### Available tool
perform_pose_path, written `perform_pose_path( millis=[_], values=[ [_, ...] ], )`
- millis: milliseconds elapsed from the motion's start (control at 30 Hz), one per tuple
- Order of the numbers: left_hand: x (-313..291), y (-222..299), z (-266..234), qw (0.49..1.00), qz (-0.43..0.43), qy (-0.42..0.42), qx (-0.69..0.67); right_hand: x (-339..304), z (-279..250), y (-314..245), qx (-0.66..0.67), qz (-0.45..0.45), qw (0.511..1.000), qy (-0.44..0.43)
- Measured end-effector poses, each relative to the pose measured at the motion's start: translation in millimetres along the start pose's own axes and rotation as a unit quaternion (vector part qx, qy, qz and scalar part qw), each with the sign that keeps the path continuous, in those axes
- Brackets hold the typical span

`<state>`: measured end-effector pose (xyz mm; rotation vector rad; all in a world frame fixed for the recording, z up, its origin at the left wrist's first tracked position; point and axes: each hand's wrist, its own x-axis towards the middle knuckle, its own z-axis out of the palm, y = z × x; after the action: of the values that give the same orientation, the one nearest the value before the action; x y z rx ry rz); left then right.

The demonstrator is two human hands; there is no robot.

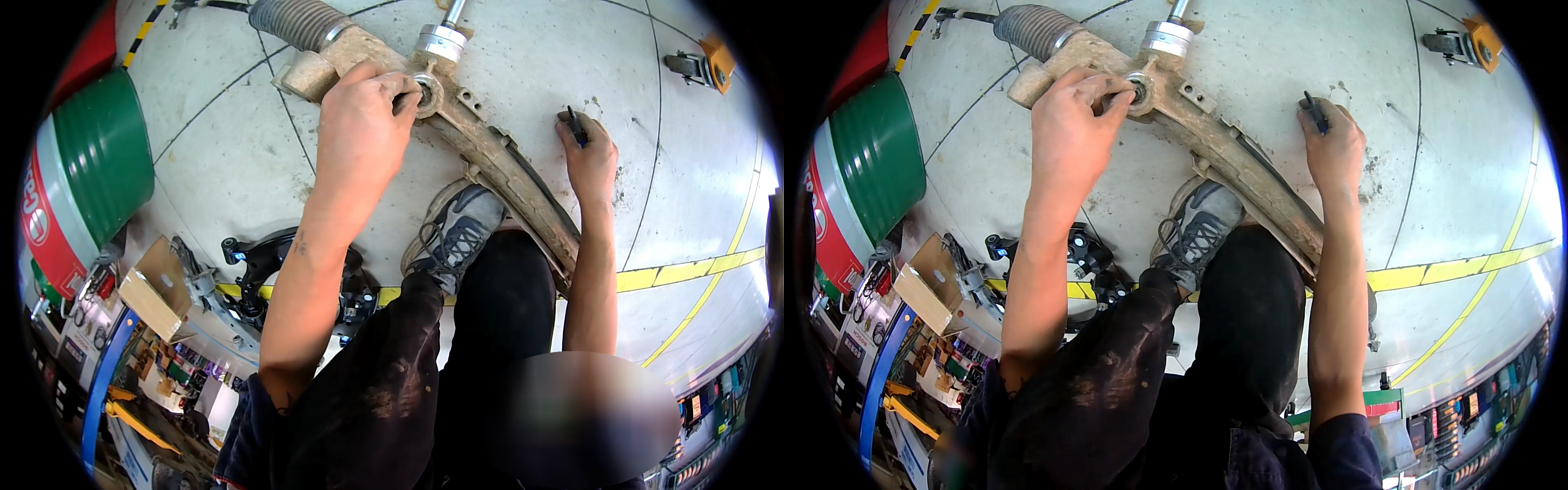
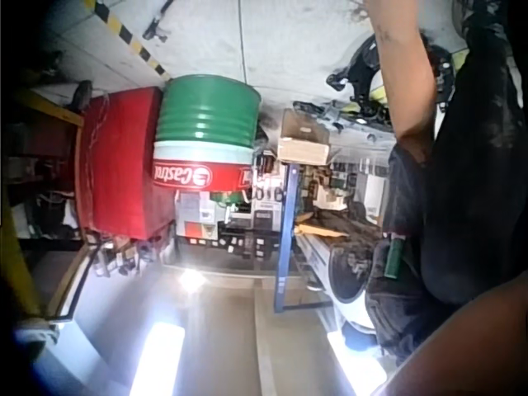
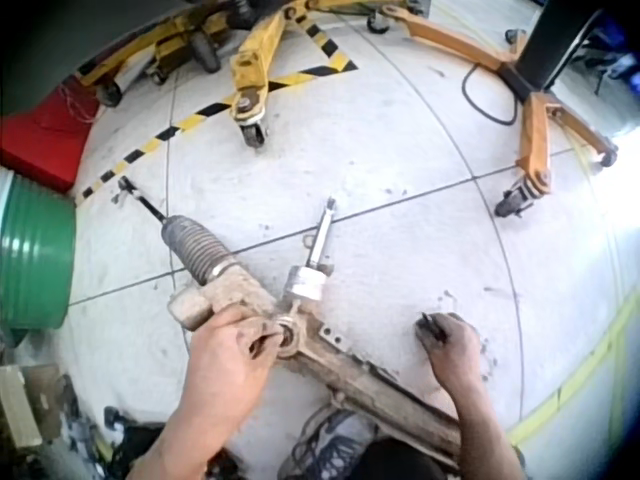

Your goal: The person sits on the floor and uses a pen to scrape and clean a joint on a steering rack. They then use their fingers to wipe and inspect the cleaned area.

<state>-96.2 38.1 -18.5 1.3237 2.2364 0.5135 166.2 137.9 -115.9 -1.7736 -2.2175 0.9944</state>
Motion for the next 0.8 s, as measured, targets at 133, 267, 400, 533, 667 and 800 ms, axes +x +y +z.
perform_pose_path(
  millis=[133, 267, 400, 533, 667, 800],
  values=[
    [-3, -6, -3, 0.998, 0.022, 0.039, -0.05, 1, -8, -15, -0.014, 0.026, 1.0, 0.004],
    [-6, -12, -8, 0.998, 0.021, 0.06, -0.025, -6, -15, -50, 0.049, -0.044, 0.998, 0.016],
    [-25, -3, -10, 0.976, -0.085, 0.018, -0.199, -16, -20, -107, 0.194, -0.109, 0.972, -0.072],
    [-42, 1, 1, 0.973, -0.152, -0.02, -0.173, -20, -22, -134, 0.467, 0.025, 0.872, -0.141],
    [-45, -10, 8, 0.989, -0.038, 0.092, -0.106, -7, -25, -126, 0.672, 0.119, 0.696, -0.224],
    [-19, -10, 9, 0.988, 0.101, 0.112, -0.007, 4, -25, -104, 0.802, 0.116, 0.507, -0.292]
  ],
)
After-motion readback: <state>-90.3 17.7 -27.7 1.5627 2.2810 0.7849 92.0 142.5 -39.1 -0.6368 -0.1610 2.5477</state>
